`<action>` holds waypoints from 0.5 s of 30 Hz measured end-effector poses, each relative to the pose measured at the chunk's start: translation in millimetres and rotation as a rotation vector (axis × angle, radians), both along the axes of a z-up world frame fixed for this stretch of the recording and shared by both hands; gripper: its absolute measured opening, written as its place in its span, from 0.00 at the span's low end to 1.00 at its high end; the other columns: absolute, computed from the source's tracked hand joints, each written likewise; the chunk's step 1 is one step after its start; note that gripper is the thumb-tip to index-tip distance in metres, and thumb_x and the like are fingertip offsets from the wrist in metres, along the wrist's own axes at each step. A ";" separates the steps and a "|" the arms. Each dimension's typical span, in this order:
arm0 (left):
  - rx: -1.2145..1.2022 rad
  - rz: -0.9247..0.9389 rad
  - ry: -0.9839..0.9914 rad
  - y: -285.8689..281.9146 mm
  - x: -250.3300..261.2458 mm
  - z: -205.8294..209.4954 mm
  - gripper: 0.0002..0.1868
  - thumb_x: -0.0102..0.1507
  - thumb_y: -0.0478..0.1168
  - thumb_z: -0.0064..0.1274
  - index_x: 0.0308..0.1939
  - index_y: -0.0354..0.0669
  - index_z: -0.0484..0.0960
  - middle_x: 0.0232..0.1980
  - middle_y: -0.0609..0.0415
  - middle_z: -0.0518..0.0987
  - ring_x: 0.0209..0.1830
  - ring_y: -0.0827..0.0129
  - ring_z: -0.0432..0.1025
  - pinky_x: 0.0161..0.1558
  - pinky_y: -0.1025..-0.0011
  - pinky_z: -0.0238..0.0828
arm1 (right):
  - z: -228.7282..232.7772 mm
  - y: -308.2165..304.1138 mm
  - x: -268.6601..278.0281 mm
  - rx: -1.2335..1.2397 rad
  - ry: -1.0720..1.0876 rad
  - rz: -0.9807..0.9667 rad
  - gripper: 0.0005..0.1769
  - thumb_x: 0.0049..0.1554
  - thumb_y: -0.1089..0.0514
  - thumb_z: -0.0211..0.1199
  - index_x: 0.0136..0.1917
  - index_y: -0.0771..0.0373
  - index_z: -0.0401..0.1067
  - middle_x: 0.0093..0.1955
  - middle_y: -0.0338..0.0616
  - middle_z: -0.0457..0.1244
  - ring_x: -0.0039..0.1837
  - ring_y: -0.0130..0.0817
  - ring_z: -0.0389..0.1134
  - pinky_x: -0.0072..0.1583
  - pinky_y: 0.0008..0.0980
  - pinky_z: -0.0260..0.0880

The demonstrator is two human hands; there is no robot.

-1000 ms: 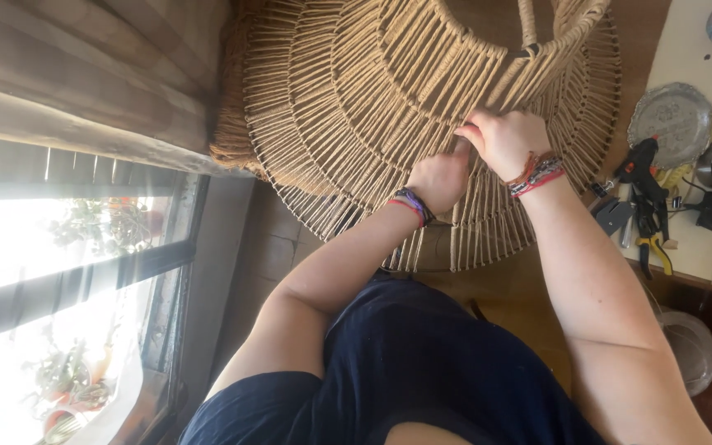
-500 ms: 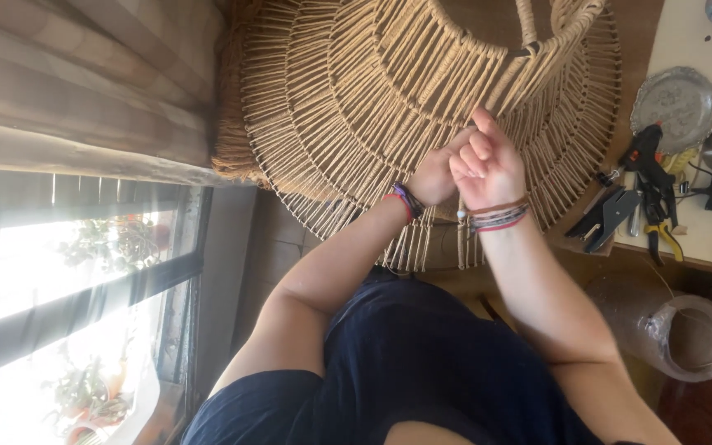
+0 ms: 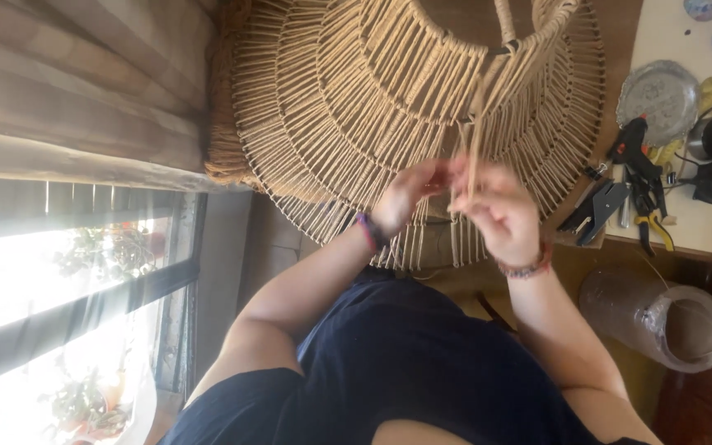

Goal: Weaving thin wicker strands through a frame to construct a lampshade.

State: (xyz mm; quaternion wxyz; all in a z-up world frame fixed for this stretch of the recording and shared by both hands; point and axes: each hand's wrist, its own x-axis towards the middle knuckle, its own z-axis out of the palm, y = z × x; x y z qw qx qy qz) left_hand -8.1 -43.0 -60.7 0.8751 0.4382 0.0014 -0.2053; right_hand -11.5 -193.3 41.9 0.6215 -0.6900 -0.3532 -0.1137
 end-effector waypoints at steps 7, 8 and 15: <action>-0.324 0.109 0.158 -16.5 30.5 72.6 0.19 0.74 0.46 0.44 0.62 0.36 0.75 0.25 0.75 0.57 0.17 0.93 0.54 0.19 0.90 0.51 | 12.3 -29.3 -71.8 0.059 0.379 -0.060 0.17 0.67 0.63 0.50 0.40 0.65 0.76 0.35 0.46 0.70 0.53 0.47 0.76 0.74 0.55 0.61; -0.242 0.188 0.099 -20.6 31.5 68.4 0.18 0.74 0.44 0.43 0.60 0.35 0.78 0.21 0.74 0.57 0.15 0.92 0.51 0.18 0.90 0.48 | 7.0 -44.3 -73.0 0.215 0.374 -0.048 0.13 0.67 0.62 0.46 0.46 0.66 0.71 0.32 0.47 0.65 0.45 0.46 0.74 0.71 0.59 0.64; 0.343 0.213 0.212 -15.7 -8.8 29.1 0.14 0.73 0.47 0.44 0.45 0.48 0.85 0.23 0.66 0.72 0.16 0.83 0.57 0.16 0.82 0.54 | 56.1 -70.6 -88.1 0.422 0.465 -0.102 0.15 0.72 0.49 0.47 0.48 0.54 0.70 0.29 0.30 0.54 0.31 0.29 0.60 0.57 0.34 0.69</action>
